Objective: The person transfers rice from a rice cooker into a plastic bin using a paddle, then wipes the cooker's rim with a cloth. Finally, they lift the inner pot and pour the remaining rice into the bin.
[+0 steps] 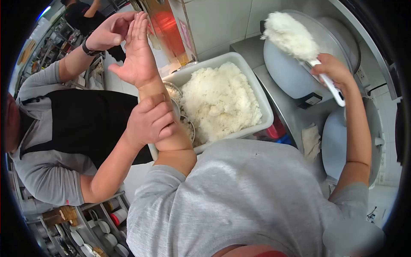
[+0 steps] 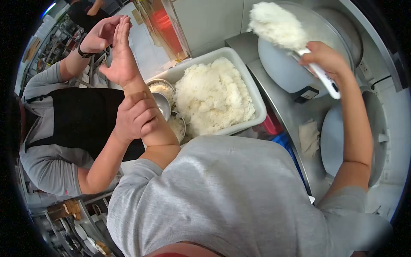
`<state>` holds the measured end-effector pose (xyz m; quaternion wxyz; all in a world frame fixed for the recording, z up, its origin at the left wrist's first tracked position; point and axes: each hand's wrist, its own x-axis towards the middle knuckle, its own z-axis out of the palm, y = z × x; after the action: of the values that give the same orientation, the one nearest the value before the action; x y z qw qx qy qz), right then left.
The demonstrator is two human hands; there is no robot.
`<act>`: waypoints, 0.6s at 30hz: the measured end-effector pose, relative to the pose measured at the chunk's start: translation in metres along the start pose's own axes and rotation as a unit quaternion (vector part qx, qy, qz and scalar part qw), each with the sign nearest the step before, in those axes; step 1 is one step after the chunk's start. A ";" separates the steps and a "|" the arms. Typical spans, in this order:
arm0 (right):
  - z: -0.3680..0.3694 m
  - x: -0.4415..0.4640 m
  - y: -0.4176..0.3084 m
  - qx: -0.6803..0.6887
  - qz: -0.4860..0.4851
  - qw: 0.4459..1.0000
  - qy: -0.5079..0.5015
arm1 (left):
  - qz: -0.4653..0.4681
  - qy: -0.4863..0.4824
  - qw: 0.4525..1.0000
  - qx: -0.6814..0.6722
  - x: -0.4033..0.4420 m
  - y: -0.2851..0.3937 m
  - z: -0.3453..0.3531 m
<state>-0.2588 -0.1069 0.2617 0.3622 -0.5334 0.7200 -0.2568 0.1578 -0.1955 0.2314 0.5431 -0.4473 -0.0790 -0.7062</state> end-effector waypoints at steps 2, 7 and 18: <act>0.031 0.005 -0.002 -0.045 -0.021 0.998 -0.027 | 0.006 0.004 1.000 -0.002 -0.003 0.002 0.001; 0.154 0.049 0.045 -0.475 -0.224 0.843 0.117 | 0.018 0.010 1.000 0.002 -0.003 0.005 -0.004; 0.170 -0.005 0.028 -0.509 -0.242 0.816 0.129 | 0.040 0.045 0.996 0.073 -0.003 0.008 -0.021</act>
<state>-0.1395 -0.0909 0.1386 -0.1309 -0.7603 0.6363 0.0001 0.1531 -0.2090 0.2146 0.6050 -0.3768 -0.0878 -0.6960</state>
